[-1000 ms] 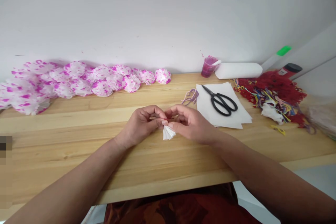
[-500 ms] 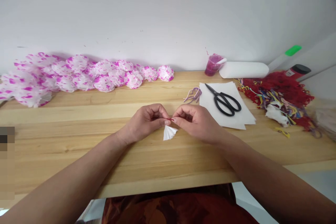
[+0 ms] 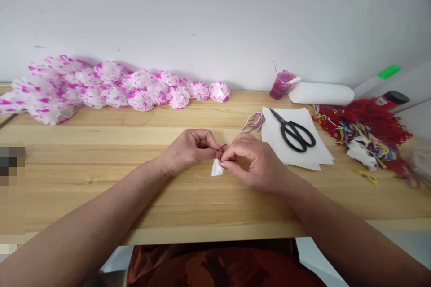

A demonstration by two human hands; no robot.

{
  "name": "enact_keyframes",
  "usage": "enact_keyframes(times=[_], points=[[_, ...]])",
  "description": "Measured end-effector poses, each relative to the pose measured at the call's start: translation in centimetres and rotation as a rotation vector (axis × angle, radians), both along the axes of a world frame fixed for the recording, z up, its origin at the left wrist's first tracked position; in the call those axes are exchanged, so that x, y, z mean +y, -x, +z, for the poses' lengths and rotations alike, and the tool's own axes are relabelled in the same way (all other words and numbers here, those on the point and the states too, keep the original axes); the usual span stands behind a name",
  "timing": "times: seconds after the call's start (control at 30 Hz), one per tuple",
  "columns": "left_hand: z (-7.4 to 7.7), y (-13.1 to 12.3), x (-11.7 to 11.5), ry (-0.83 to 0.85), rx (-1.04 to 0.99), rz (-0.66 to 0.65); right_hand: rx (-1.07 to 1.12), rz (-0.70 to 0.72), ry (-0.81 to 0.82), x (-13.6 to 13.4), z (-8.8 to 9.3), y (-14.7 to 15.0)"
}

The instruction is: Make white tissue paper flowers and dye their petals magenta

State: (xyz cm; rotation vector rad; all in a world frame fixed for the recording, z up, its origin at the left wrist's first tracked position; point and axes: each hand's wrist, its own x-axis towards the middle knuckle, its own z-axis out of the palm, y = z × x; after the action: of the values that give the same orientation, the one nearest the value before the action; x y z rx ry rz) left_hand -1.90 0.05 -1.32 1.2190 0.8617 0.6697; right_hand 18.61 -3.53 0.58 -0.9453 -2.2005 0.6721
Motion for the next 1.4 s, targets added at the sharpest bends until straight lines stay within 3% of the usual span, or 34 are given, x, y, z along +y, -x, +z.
enact_keyframes(times=[0.1, 0.23, 0.57, 0.83, 1.1, 1.3, 1.4], points=[[0.0, -0.1, 0.0, -0.078, 0.017, -0.006, -0.007, -0.041, 0.08, -0.2, -0.1, 0.1], [-0.1, -0.4, -0.4, -0.224, 0.061, 0.011, 0.063, -0.156, 0.315, -0.4, -0.7, 0.3], [-0.7, -0.7, -0.8, -0.611, -0.027, 0.16, 0.399, -0.142, 0.855, 0.7, -1.3, 0.4], [0.1, -0.5, -0.8, -0.755, -0.096, 0.138, 0.495, -0.176, 0.878, 1.0, -1.1, 0.2], [0.9, -0.3, -1.4, -0.663, -0.057, 0.112, 0.529, -0.164, 0.882, 0.7, -1.4, 0.6], [0.8, -0.4, -1.3, -0.527, -0.152, 0.102, 0.444, -0.209, 0.593, 0.9, -0.5, -0.3], [0.6, -0.4, -1.2, -0.495, -0.192, 0.125, 0.458, -0.164, 0.667, 1.3, -0.7, -0.7]])
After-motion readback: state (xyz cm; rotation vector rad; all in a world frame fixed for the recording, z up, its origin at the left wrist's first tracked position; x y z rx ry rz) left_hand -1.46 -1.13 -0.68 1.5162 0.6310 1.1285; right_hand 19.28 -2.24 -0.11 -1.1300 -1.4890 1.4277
